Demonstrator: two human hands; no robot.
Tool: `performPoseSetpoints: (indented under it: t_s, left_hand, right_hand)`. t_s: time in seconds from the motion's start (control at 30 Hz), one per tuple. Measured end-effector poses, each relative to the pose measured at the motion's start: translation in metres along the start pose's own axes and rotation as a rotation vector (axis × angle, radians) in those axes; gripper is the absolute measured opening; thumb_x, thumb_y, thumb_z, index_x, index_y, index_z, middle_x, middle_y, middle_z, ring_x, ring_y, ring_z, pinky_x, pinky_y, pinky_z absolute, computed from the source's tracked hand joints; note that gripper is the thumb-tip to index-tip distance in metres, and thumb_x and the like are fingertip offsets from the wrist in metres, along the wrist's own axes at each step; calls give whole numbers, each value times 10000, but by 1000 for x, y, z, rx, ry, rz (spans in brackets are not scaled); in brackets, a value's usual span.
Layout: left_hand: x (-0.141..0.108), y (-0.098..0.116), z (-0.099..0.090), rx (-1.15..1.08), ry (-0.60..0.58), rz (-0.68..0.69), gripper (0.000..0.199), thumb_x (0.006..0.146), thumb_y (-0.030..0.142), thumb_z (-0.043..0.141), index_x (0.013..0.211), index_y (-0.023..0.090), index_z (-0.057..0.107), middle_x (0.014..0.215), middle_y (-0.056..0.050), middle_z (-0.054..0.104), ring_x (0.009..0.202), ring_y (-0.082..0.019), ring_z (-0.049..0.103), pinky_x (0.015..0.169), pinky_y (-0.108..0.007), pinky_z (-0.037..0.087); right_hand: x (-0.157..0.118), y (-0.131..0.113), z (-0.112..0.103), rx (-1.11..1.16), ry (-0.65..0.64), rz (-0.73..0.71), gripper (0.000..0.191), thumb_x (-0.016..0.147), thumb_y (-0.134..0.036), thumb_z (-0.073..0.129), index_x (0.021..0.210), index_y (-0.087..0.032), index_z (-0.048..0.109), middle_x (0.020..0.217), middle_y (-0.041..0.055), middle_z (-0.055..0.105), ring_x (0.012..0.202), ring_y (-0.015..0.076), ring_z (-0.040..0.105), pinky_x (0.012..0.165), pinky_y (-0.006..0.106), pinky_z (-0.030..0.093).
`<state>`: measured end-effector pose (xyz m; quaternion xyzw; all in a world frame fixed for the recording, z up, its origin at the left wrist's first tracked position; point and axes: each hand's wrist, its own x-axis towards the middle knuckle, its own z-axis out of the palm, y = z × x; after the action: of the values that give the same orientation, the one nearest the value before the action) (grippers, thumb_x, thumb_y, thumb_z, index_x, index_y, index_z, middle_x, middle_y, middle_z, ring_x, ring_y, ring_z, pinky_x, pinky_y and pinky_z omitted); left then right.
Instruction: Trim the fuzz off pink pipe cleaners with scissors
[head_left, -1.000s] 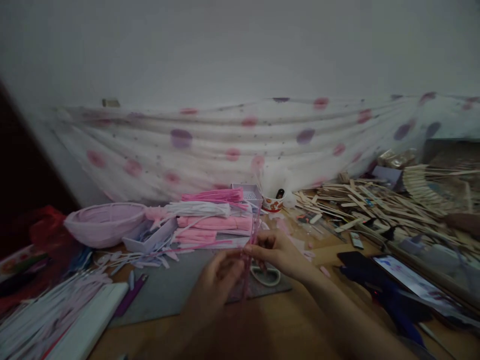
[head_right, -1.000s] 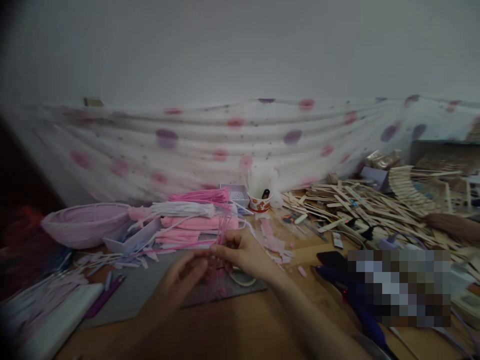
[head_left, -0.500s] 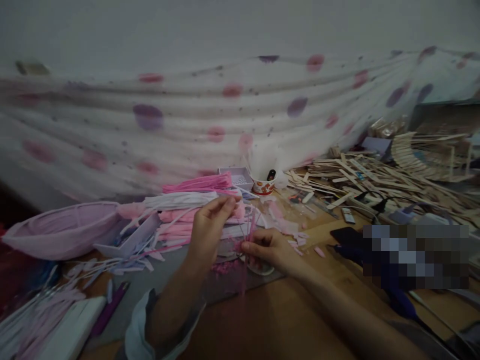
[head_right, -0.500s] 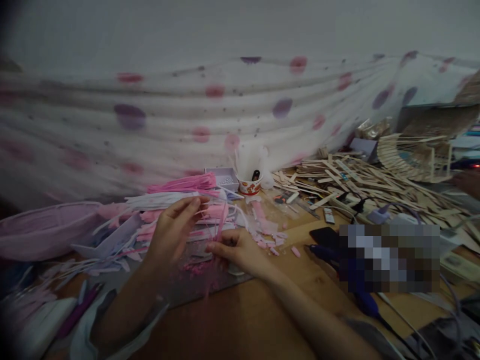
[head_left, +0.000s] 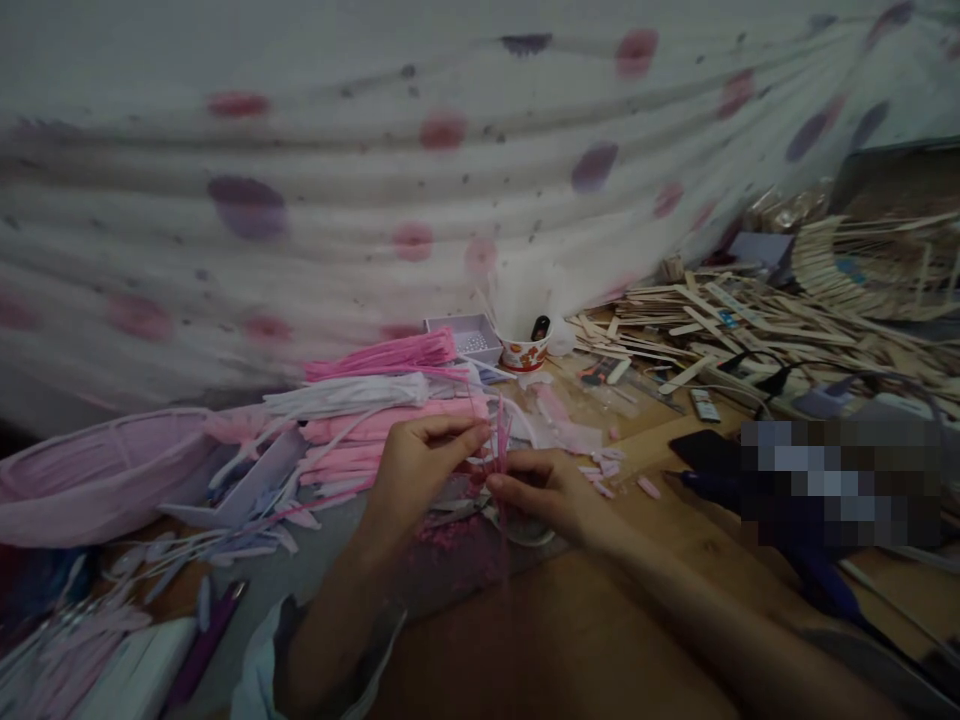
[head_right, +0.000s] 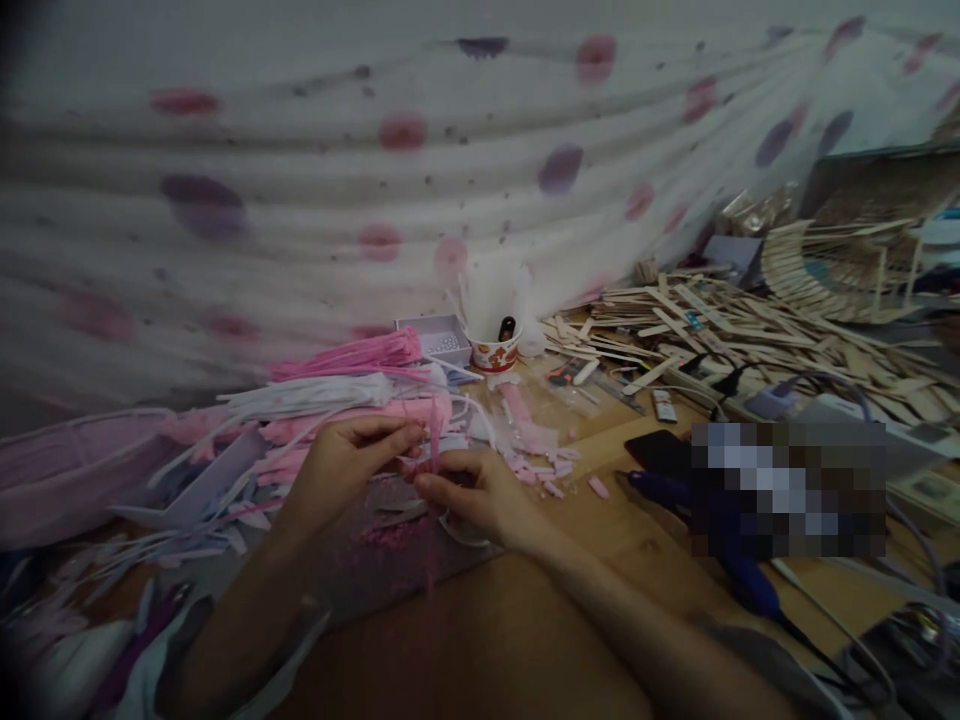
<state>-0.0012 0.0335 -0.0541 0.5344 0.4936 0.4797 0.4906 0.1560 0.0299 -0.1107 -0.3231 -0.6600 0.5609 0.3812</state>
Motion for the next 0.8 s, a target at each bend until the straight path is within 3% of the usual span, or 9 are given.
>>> performPoseSetpoints:
  t_s: [0.2,0.4,0.6,0.8]
  left_hand:
    - [0,-1,3,30,-35,2,104,653,236,739,641,143,695,568,19,633,508,-79,537,491,-181,439]
    - [1,-4,3,-35,32,43,154,651,265,748,671,146,652,709,-11,700,670,-105,624,610,-183,480]
    - [-1,-8,5,-97,10,40,173,624,233,772,672,144,632,673,15,672,619,-77,592,583,-170,460]
    - [-2,-9,6,-148,-45,23,241,564,182,800,623,152,569,597,34,640,557,-83,586,539,-186,461]
  right_hand:
    - [-1,-3,-1,-11,-8,-10,417,816,-542,576,668,-154,538,571,-46,389,519,74,336,464,223,224]
    - [-1,-5,-3,-28,16,-26,444,846,-550,528,635,-160,509,567,-42,393,521,81,365,471,226,254]
    - [-2,-8,-4,-27,5,-37,423,856,-522,531,680,-141,585,566,-32,438,525,83,389,470,223,259]
    - [-3,-8,-4,0,-10,-58,405,853,-510,535,661,-154,555,564,-42,410,512,75,352,462,223,238]
